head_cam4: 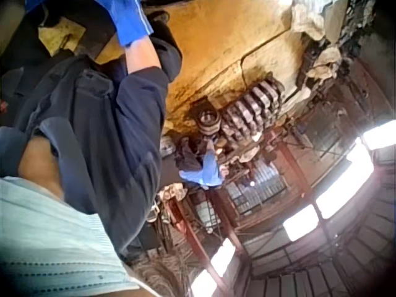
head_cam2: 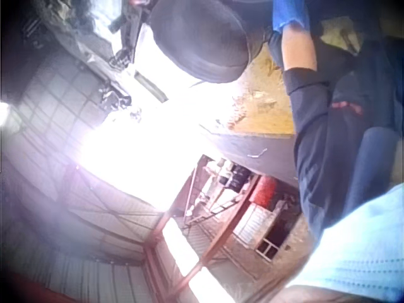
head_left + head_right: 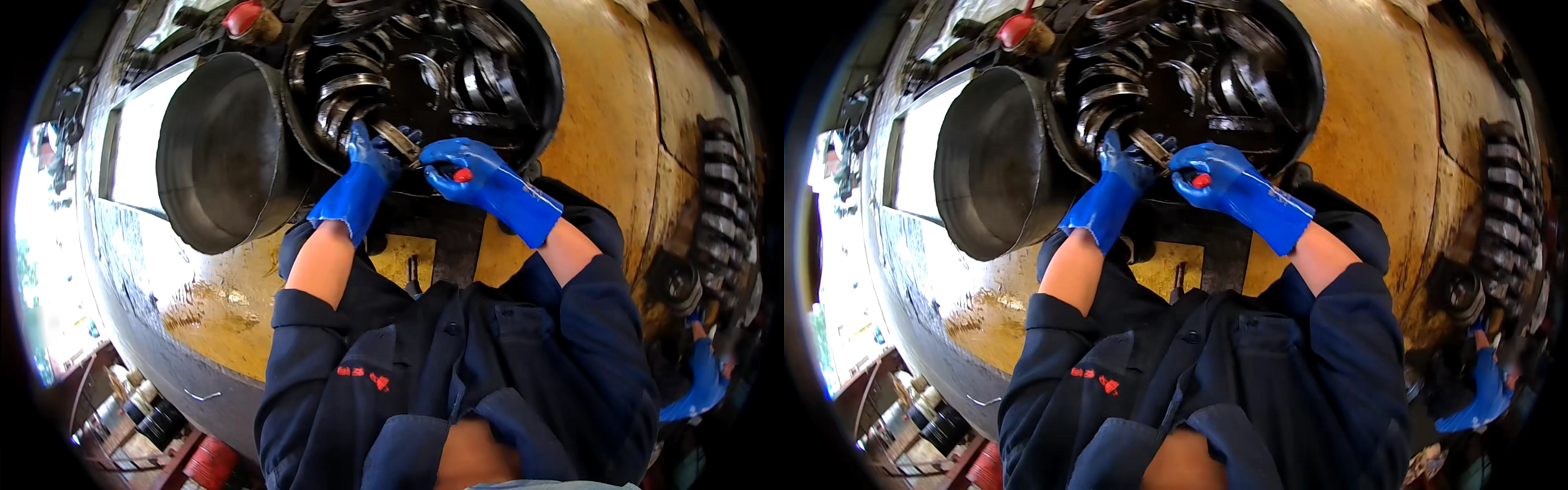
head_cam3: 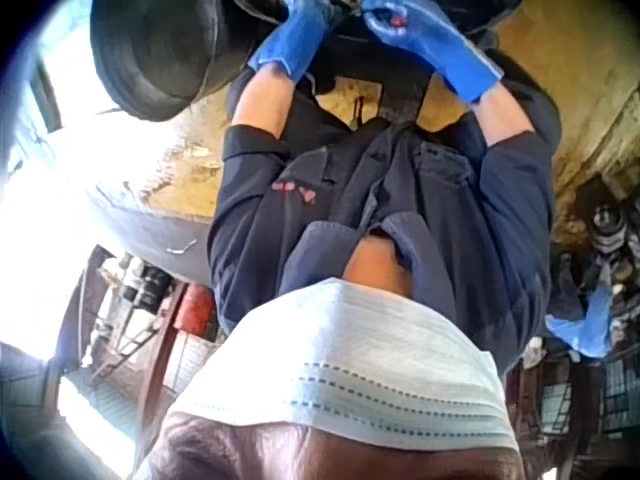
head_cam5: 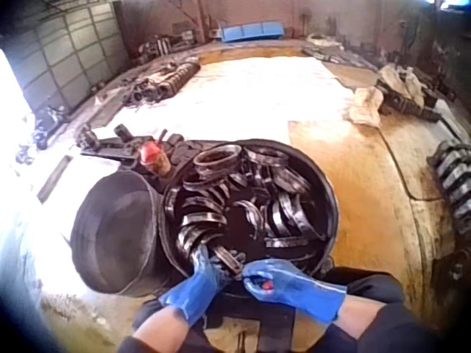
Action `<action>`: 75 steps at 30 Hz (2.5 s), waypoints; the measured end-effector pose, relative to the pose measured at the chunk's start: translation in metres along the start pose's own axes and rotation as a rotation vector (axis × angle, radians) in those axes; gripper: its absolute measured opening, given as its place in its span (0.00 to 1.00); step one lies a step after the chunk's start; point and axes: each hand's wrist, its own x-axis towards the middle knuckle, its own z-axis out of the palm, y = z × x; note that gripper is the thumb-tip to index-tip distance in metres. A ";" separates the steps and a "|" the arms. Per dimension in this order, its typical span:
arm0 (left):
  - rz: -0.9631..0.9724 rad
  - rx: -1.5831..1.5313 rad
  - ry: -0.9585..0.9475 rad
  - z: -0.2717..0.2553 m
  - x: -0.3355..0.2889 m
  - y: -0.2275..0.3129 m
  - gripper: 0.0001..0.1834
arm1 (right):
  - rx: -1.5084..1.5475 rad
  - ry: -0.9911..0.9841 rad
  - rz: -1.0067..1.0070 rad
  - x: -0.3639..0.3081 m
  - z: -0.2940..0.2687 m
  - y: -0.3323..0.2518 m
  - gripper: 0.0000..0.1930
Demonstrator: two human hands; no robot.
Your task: The person cleans large circular metal rings by hand with a cloth, lifting them one at a time from a large container of dark liquid.
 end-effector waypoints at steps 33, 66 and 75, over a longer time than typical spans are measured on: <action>-0.011 0.508 -0.034 -0.002 -0.012 0.011 0.44 | 0.129 -0.305 -0.054 0.046 -0.028 -0.022 0.07; 0.495 0.504 -0.132 0.021 -0.045 0.045 0.17 | 0.149 -0.010 0.962 0.053 -0.026 0.014 0.27; 0.445 0.512 -0.058 0.028 -0.045 0.031 0.19 | 0.057 -0.190 0.811 0.043 0.002 -0.002 0.19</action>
